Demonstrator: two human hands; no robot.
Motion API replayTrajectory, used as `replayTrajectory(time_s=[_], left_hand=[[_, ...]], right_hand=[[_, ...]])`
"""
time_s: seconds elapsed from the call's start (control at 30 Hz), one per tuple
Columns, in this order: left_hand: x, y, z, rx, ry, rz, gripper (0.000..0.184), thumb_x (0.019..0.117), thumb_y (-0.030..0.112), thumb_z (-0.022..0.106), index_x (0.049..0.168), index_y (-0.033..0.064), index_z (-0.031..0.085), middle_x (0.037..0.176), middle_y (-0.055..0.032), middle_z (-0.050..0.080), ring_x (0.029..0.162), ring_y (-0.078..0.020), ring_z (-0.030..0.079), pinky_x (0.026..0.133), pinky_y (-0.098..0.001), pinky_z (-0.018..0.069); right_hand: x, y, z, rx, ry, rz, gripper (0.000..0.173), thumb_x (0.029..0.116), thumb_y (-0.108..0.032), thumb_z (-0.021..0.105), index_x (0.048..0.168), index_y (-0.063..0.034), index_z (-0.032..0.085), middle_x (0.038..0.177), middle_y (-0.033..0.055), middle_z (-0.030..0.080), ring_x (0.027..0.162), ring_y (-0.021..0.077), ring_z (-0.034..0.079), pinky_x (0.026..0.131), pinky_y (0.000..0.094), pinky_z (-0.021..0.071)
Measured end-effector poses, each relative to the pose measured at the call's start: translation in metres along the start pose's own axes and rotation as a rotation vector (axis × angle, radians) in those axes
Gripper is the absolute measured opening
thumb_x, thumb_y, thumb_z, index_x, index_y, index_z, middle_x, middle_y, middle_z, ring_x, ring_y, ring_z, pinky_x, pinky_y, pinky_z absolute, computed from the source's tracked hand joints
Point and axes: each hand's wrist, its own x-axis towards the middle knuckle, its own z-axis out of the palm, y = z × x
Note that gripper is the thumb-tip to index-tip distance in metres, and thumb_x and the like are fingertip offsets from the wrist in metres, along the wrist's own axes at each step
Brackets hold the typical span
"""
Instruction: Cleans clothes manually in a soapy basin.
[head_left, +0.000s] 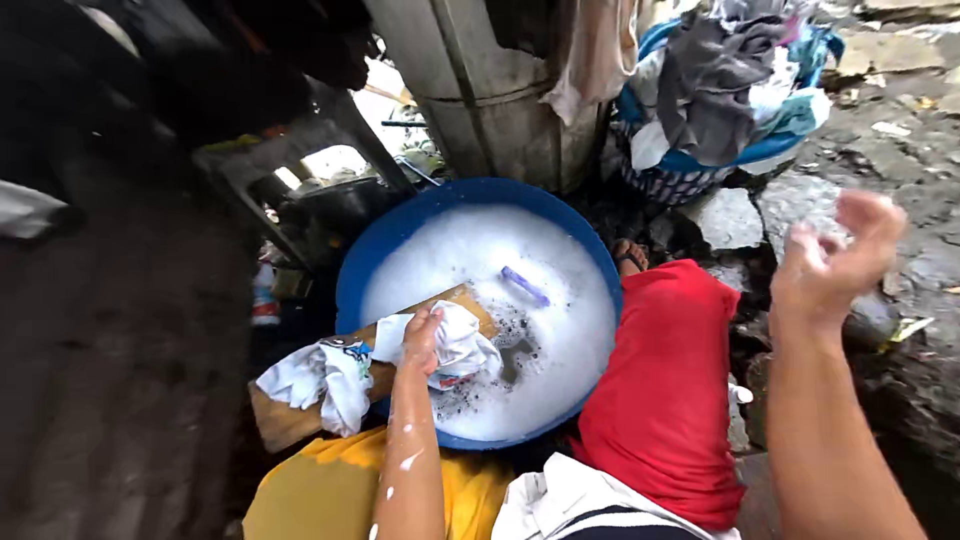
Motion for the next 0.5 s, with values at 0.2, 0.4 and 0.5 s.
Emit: replayTrajectory(time_s=[0.2,0.4,0.5], left_hand=[[-0.006,0.023,-0.003,0.135,-0.078,0.11,0.03,0.1103,0.017,0.042,0.131,0.0012,0.056,0.108,-0.0079,0.065,0.092,-0.0102,0.061,0.086,-0.0343,0.0525],[-0.014,0.022,-0.017,0.057,-0.056,0.109,0.031,0.1109,0.015,0.038,0.134,-0.0004,0.053,0.113,-0.011,0.064,0.097,-0.0135,0.062,0.09,-0.0367,0.0527],[-0.017,0.015,-0.02,-0.001,-0.025,0.057,0.03,0.1109,0.015,0.039,0.133,0.0008,0.053,0.112,-0.0108,0.063,0.095,-0.014,0.062,0.088,-0.0371,0.0534]], right_hand=[[-0.001,-0.179,0.119,0.111,-0.649,-0.372,0.032,0.0986,-0.012,0.06,0.126,0.0024,0.065,0.118,0.0217,0.069,0.109,0.0325,0.069,0.095,0.0508,0.0555],[-0.11,-0.143,0.245,0.233,-1.283,0.008,0.036,0.1009,-0.018,0.066,0.129,0.0042,0.064,0.122,0.0288,0.067,0.114,0.0432,0.065,0.101,0.0618,0.049],[-0.141,-0.112,0.257,0.52,-1.264,0.294,0.024,0.1019,-0.012,0.063,0.118,0.0049,0.069,0.111,0.0205,0.07,0.1,0.0263,0.065,0.091,0.0461,0.0521]])
